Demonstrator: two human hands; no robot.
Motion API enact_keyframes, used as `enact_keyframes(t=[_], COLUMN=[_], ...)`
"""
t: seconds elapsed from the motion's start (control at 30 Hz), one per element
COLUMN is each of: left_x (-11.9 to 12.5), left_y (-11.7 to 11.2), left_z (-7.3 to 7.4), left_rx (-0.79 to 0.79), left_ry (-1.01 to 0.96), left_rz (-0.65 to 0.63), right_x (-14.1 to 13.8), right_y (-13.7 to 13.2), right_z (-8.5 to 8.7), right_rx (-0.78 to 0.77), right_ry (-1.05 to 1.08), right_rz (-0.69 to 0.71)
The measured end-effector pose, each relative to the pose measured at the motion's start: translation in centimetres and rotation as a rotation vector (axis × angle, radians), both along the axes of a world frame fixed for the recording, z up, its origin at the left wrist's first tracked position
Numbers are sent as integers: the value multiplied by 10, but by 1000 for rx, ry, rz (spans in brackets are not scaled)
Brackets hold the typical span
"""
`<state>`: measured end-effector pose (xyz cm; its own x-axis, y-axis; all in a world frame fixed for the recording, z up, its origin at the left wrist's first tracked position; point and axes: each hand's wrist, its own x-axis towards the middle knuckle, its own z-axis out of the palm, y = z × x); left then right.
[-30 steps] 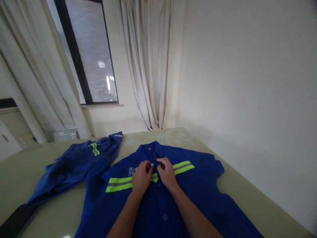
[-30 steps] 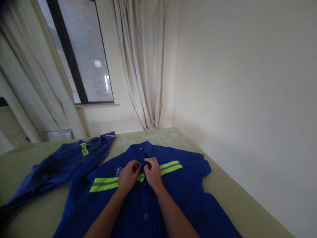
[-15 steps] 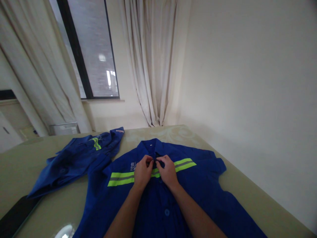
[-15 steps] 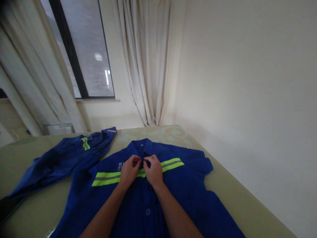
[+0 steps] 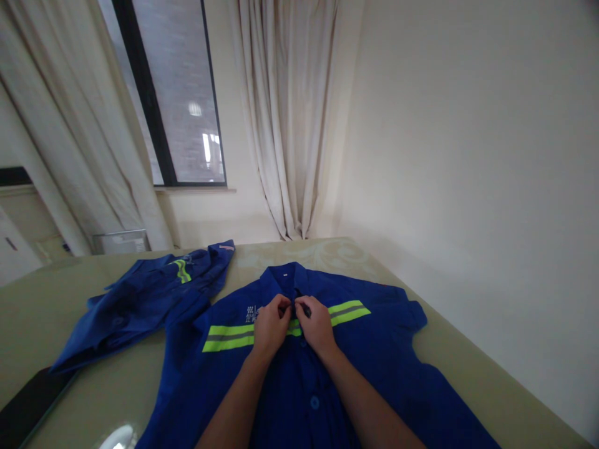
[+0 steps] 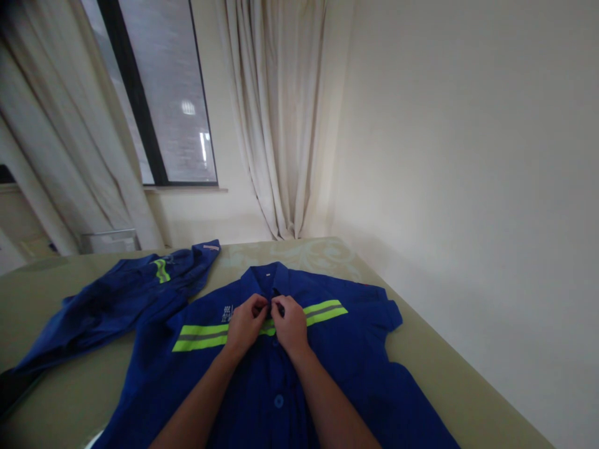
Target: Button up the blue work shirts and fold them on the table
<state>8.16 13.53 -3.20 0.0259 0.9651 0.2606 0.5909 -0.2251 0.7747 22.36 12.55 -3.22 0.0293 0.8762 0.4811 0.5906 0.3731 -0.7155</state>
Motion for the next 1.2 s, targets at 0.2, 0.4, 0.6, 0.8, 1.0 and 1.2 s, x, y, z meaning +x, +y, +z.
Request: enact_keyframes(t=[0.2, 0.4, 0.6, 0.8, 1.0, 1.2], left_x=[0, -2, -1, 2, 3, 5], left_y=[-1, 3, 5, -5, -8, -2], left_z=[1, -3, -5, 3, 8, 6], left_rx=[4, 1, 5, 32, 26, 42], left_ry=[-12, 0, 80, 232, 364, 450], left_rz=[-26, -45, -47, -62, 44, 87], right_x=[1, 2, 3, 8, 14, 9], right_y=[4, 4, 9, 21, 20, 13], right_z=[-4, -4, -9, -18, -11, -15], right_rx=[-18, -22, -30, -163, -219, -167], right_ry=[-10, 6, 155, 263, 421, 515], right_rz=[3, 10, -24, -54, 148, 74])
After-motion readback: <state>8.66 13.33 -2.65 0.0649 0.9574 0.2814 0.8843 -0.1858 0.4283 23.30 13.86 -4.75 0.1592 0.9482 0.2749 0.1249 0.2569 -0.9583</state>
